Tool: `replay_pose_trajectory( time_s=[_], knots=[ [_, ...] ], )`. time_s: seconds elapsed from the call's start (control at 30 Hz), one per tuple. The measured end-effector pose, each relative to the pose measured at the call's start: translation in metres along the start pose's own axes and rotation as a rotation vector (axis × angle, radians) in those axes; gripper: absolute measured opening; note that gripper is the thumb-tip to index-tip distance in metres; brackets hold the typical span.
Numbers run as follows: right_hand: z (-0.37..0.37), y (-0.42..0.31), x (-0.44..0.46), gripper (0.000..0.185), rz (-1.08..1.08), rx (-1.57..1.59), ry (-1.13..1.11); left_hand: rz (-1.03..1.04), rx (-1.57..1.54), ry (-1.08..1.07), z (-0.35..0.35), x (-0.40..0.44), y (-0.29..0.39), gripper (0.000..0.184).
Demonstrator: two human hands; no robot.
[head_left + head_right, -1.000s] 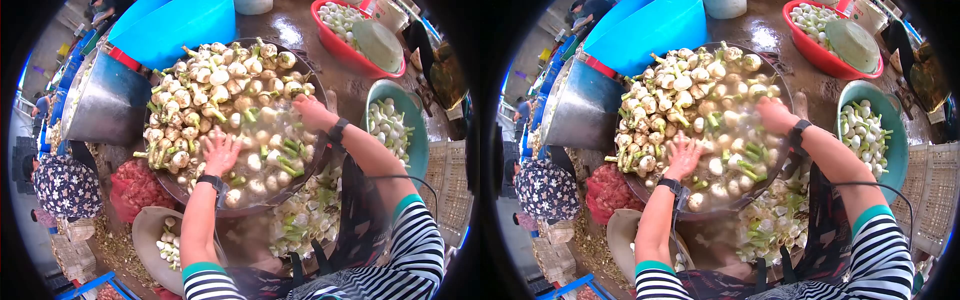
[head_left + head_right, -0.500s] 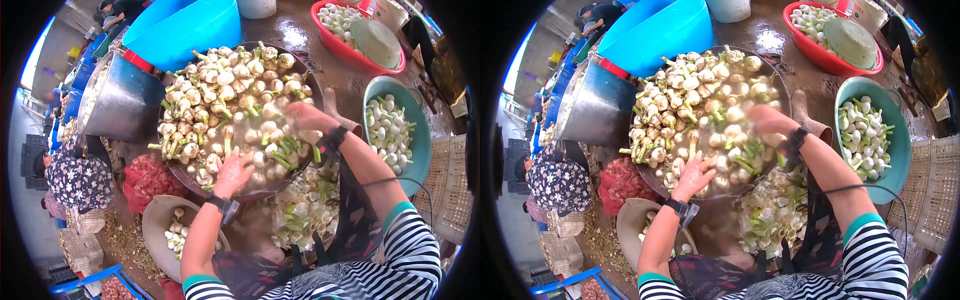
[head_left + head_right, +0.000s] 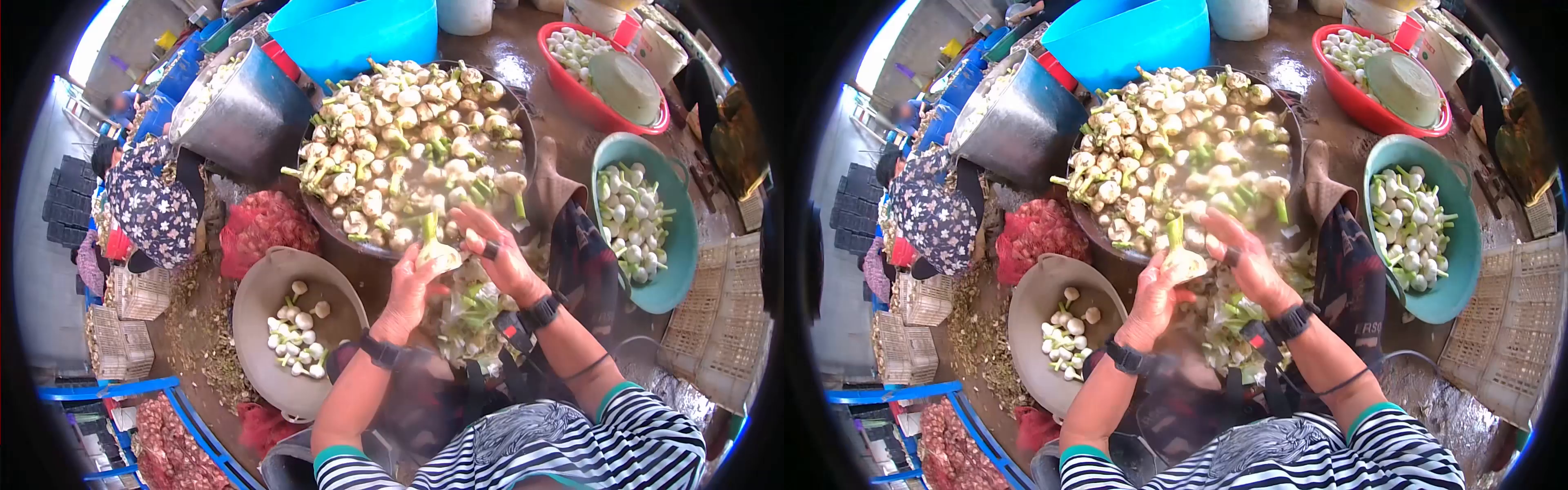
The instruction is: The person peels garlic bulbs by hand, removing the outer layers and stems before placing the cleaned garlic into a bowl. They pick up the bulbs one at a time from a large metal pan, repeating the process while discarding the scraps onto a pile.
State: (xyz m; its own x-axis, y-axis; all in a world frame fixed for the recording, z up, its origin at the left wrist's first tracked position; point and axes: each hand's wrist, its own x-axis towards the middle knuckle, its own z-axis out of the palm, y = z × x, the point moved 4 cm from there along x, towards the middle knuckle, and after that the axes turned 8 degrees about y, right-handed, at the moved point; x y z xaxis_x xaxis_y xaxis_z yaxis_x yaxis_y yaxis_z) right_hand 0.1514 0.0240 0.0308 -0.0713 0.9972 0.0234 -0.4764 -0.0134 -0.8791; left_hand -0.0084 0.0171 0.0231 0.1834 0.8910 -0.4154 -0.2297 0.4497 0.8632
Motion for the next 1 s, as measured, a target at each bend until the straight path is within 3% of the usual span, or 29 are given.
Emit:
replay_pose_trajectory(
  time_s=[0.1, 0.13, 0.17, 0.3, 0.4, 0.47, 0.67, 0.83, 0.93, 1.0],
  knots=[
    [0.008, 0.031, -0.01, 0.055, 0.239, -0.233, 0.06, 0.388, 0.435, 0.169, -0.004, -0.009, -0.018, 0.063],
    [0.02, 0.029, -0.016, 0.045, 0.156, -0.012, 0.016, 0.577, 0.671, 0.232, 0.004, -0.019, -0.011, 0.066],
    [0.024, 0.031, -0.018, 0.043, 0.18, -0.227, 0.146, 0.77, 0.905, 0.296, 0.011, -0.028, -0.007, 0.069],
    [0.02, 0.032, -0.025, 0.045, 0.065, -0.408, 0.14, 0.734, 0.742, 0.276, 0.011, -0.018, -0.02, 0.072],
    [0.014, 0.022, -0.031, 0.047, 0.048, -0.451, 0.06, 0.655, 0.659, 0.146, 0.008, -0.013, -0.026, 0.074],
    [0.006, 0.019, -0.032, 0.044, 0.077, -0.472, -0.043, 0.512, 0.467, 0.049, 0.002, -0.005, -0.032, 0.074],
    [0.0, 0.001, -0.031, 0.036, -0.151, -0.781, -0.153, 0.253, 0.161, -0.125, 0.0, -0.003, -0.035, 0.077],
    [0.003, -0.007, -0.03, 0.038, -0.057, -0.752, -0.015, -0.018, -0.261, -0.213, -0.003, -0.008, -0.029, 0.056],
    [0.008, -0.002, -0.029, 0.031, -0.128, -0.656, 0.128, -0.251, -0.586, -0.466, -0.006, 0.002, -0.04, 0.049],
    [0.009, 0.001, -0.027, 0.026, -0.232, -0.533, 0.193, -0.243, -0.654, -0.307, -0.008, 0.007, -0.046, 0.049]
  ],
)
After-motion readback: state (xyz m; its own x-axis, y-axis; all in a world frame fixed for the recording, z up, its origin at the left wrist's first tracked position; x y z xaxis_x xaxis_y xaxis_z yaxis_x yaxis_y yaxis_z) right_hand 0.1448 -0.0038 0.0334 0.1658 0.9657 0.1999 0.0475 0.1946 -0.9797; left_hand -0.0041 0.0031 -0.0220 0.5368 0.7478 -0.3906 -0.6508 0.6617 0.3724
